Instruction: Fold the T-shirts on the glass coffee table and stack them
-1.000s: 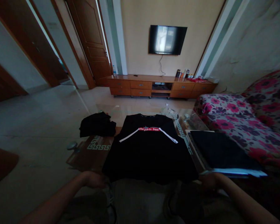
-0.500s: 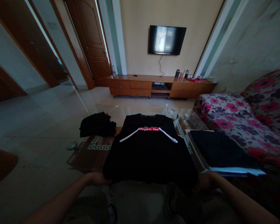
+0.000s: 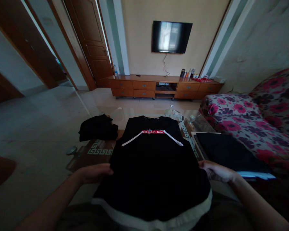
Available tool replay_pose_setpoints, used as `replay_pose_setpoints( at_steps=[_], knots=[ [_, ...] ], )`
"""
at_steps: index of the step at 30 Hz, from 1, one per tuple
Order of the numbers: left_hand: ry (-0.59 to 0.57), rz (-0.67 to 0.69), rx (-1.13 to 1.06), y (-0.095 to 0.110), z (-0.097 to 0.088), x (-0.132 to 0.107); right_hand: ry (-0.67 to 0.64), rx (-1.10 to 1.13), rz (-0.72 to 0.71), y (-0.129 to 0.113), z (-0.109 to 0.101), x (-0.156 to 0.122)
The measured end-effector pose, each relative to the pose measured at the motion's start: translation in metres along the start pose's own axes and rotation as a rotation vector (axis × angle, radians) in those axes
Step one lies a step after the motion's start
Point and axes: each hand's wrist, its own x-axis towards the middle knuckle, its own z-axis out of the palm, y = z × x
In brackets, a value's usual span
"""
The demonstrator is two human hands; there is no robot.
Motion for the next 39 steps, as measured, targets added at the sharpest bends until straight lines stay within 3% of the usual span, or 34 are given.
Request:
replay_pose_setpoints(
  at_steps=[3,5,8,11,18,23,26,28,31,36,39],
  knots=[
    [0.051,-0.008,-0.348,0.022,0.006,0.005,0.051,0.228,-0.016,-0.016,0.013,0.014],
    [0.108,-0.041,-0.469,0.028,0.008,0.014,0.099,0.294,-0.042,-0.022,0.018,0.026],
    [0.156,-0.075,-0.478,0.027,0.008,0.025,0.133,0.336,-0.057,-0.024,0.018,0.037],
    [0.133,-0.055,-0.382,0.022,0.004,0.021,0.149,0.330,-0.102,-0.022,0.017,0.034],
    [0.019,0.140,-0.291,0.015,-0.010,0.001,0.063,0.131,-0.103,-0.023,0.024,0.012],
    [0.009,0.413,-0.304,0.028,-0.010,0.005,0.216,0.268,-0.298,-0.031,0.019,0.021],
    [-0.035,0.537,-0.293,0.033,-0.010,0.010,0.210,0.352,-0.314,-0.036,0.013,0.022],
    [0.000,0.567,-0.201,0.032,-0.010,0.014,0.134,0.383,-0.321,-0.038,0.011,0.020],
    [0.147,0.559,0.133,0.026,-0.004,0.020,0.049,0.361,-0.327,-0.037,0.011,0.020],
    [0.348,0.705,0.861,0.025,0.021,0.026,0.131,0.242,-0.309,-0.028,0.009,0.030],
    [0.412,0.804,1.098,0.030,0.040,0.026,0.179,0.164,-0.321,-0.024,0.007,0.034]
  ],
)
